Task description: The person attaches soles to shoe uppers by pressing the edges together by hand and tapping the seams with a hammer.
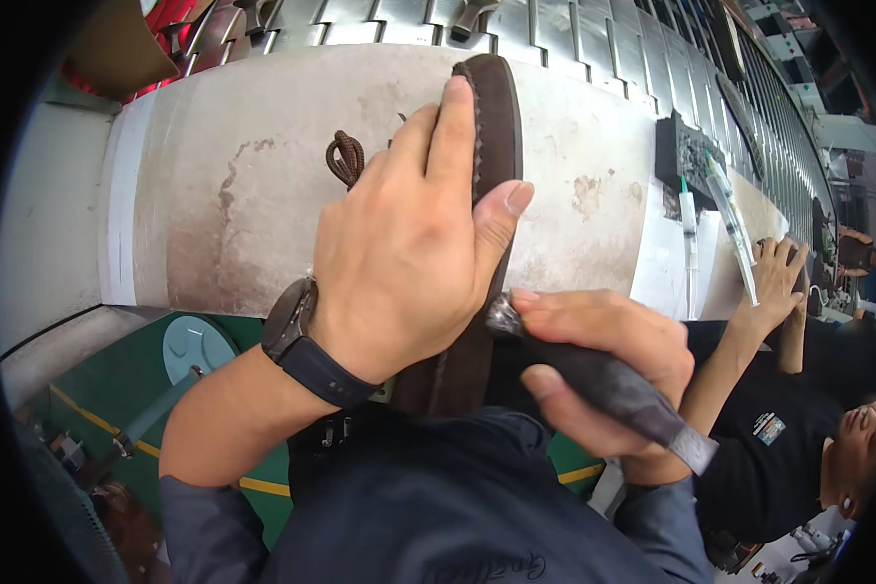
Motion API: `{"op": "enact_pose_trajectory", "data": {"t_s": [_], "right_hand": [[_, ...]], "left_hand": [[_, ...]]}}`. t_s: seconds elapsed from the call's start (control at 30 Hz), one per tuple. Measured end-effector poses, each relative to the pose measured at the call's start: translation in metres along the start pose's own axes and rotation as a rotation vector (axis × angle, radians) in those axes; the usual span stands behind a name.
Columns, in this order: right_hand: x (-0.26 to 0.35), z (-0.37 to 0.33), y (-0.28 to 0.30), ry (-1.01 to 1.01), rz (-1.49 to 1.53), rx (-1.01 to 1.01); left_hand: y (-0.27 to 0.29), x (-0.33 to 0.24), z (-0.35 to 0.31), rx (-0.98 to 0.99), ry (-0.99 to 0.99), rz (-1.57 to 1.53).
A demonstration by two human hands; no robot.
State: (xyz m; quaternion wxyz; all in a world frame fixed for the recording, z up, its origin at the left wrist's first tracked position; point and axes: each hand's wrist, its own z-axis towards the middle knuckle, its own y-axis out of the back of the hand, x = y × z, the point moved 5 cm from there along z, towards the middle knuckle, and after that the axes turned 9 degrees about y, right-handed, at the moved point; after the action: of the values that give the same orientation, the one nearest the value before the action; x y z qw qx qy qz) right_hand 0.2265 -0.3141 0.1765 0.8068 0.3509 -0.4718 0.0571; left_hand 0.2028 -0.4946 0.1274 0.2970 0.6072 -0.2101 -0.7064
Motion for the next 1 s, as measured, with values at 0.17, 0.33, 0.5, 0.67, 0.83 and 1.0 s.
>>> {"op": "enact_pose_trajectory", "data": {"t_s": [0.17, 0.33, 0.5, 0.67, 0.83, 1.0], "right_hand": [[-0.017, 0.024, 0.007, -0.182, 0.14, 0.175], [-0.044, 0.009, 0.019, -0.378, 0.449, 0.058], [-0.044, -0.003, 0.026, -0.379, 0.143, -0.138], [-0.037, 0.014, 0.038, -0.087, 0.195, -0.351], [-0.047, 0.022, 0.019, 0.032, 0.031, -0.241], [-0.04, 0.052, 0.036, 0.082, -0.086, -0.028]], "left_hand": [[-0.004, 0.014, -0.002, -0.095, -0.076, 0.089], [-0.004, 0.009, -0.002, -0.013, -0.024, 0.064], [-0.001, 0.01, -0.002, 0.029, -0.015, 0.016], [0.0, 0.003, 0.004, 0.168, 0.108, 0.106], [-0.006, 0.005, 0.006, 0.175, 0.105, 0.085], [-0.006, -0.001, 0.011, 0.218, 0.086, 0.159]]}}
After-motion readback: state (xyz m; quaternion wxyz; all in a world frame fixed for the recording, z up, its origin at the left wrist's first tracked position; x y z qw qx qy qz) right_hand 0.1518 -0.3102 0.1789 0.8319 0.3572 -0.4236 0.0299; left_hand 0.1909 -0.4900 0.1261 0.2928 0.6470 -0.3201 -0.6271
